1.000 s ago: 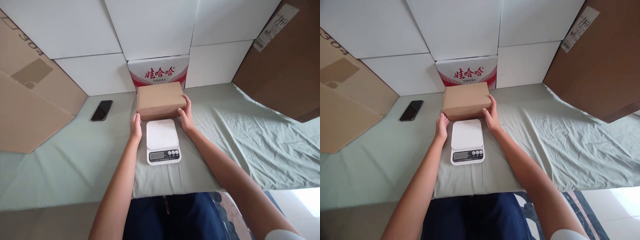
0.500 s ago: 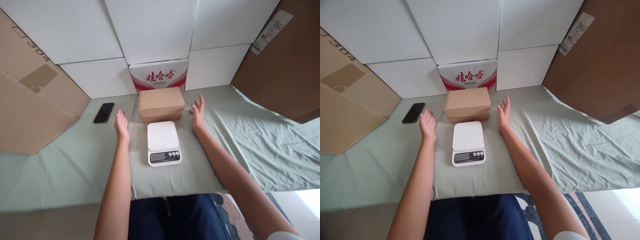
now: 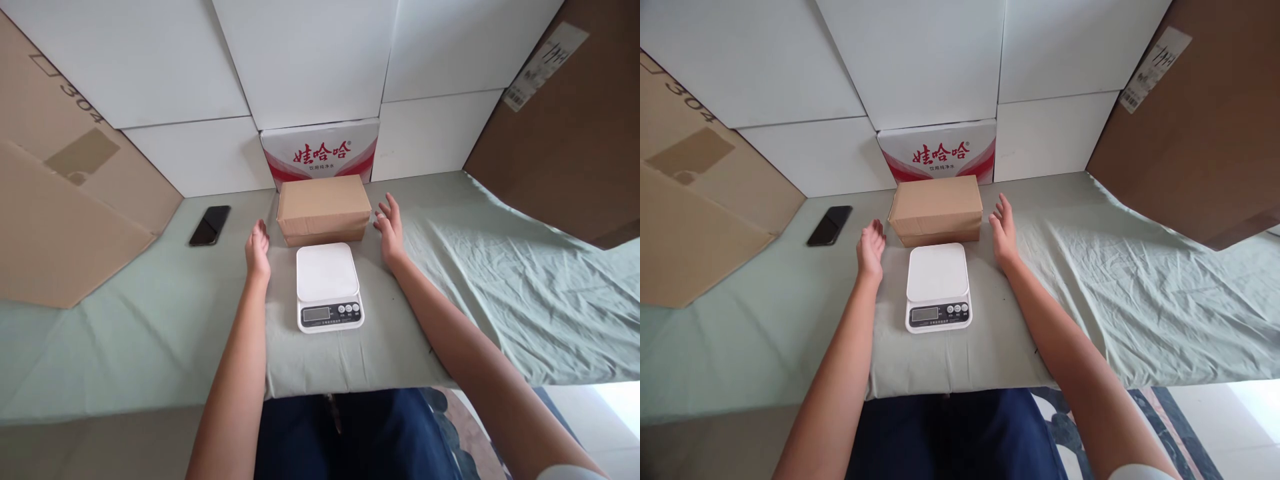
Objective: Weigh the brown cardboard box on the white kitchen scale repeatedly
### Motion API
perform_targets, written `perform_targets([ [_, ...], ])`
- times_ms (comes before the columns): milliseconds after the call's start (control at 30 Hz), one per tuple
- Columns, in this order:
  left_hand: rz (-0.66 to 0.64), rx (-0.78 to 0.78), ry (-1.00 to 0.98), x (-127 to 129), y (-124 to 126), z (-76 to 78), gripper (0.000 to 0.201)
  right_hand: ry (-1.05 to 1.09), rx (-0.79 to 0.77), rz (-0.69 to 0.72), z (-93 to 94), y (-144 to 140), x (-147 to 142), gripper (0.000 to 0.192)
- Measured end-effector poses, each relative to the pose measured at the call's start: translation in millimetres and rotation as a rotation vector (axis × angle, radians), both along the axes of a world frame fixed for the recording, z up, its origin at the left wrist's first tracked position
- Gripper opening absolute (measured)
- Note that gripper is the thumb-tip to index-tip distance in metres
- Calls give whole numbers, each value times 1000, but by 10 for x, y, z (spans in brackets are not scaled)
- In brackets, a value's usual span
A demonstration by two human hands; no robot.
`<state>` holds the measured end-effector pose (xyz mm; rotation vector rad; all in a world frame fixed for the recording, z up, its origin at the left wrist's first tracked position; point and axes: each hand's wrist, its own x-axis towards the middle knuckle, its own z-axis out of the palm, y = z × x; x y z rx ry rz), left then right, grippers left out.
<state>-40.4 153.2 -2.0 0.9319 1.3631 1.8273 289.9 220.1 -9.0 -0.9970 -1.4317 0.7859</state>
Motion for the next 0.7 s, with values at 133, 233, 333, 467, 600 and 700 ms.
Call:
perform_targets([
  [133, -54, 9, 14, 61, -12, -20, 88, 8, -28, 62, 24, -30, -23, 72],
  [233, -113, 14, 26, 124, -29, -24, 90, 12, -36, 140, 57, -89, -79, 75],
  [333, -152, 20, 38, 192, -50, -3, 90, 25, -34, 211, 112, -175, -147, 79],
  [467, -189, 27, 48, 255, -74, 41, 88, -14, -27, 238, 188, -263, -199, 80],
  [600, -205, 24, 57, 277, -89, 59, 87, -30, -23, 240, 211, -264, -203, 84],
  [700, -216, 14, 92, 283, -106, 50, 81, -57, -7, 238, 192, -244, -200, 84],
])
